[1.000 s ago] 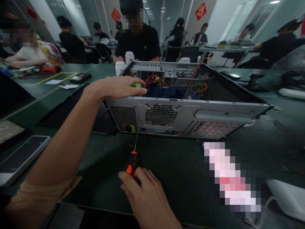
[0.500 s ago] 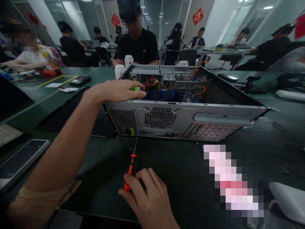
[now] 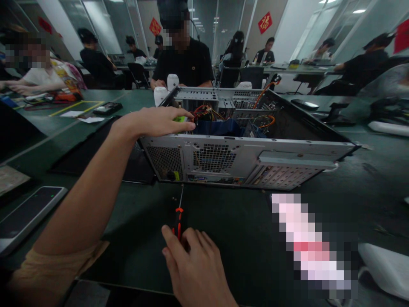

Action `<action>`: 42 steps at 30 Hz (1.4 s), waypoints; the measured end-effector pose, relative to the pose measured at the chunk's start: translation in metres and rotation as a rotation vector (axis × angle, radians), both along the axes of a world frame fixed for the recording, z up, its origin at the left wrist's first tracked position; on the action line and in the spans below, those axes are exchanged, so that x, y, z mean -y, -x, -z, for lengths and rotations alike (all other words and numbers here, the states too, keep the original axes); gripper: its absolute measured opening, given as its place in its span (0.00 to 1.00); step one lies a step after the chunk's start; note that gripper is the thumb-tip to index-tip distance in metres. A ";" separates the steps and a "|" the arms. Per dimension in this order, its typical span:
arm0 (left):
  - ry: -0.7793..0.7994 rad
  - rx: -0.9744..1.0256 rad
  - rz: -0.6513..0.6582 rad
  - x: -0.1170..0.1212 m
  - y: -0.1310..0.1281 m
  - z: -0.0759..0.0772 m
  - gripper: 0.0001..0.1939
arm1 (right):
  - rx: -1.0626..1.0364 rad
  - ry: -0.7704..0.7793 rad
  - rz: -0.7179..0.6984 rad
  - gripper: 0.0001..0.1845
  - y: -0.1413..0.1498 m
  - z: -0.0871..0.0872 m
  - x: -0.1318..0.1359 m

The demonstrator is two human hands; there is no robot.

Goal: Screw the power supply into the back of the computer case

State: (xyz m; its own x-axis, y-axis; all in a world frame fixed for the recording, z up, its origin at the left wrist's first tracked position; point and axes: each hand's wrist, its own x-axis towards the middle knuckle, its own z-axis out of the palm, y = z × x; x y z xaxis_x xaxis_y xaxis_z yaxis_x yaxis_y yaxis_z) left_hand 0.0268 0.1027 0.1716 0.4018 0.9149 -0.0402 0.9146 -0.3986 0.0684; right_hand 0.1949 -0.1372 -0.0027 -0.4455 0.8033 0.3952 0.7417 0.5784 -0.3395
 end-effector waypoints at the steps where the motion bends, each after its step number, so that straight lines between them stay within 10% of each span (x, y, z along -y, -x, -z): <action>1: 0.002 -0.002 -0.003 0.000 0.000 0.000 0.41 | 0.016 0.008 -0.009 0.17 0.000 0.000 0.000; 13: 0.010 0.011 0.007 0.000 -0.001 0.000 0.41 | 0.058 -0.032 -0.002 0.20 0.001 0.002 0.001; 27: -0.007 0.003 0.008 -0.002 -0.001 0.002 0.42 | 0.035 0.334 -0.113 0.24 -0.003 -0.018 -0.010; 42: -0.005 0.001 0.015 -0.006 0.001 0.003 0.43 | -0.045 -0.069 -0.191 0.10 -0.001 -0.004 -0.009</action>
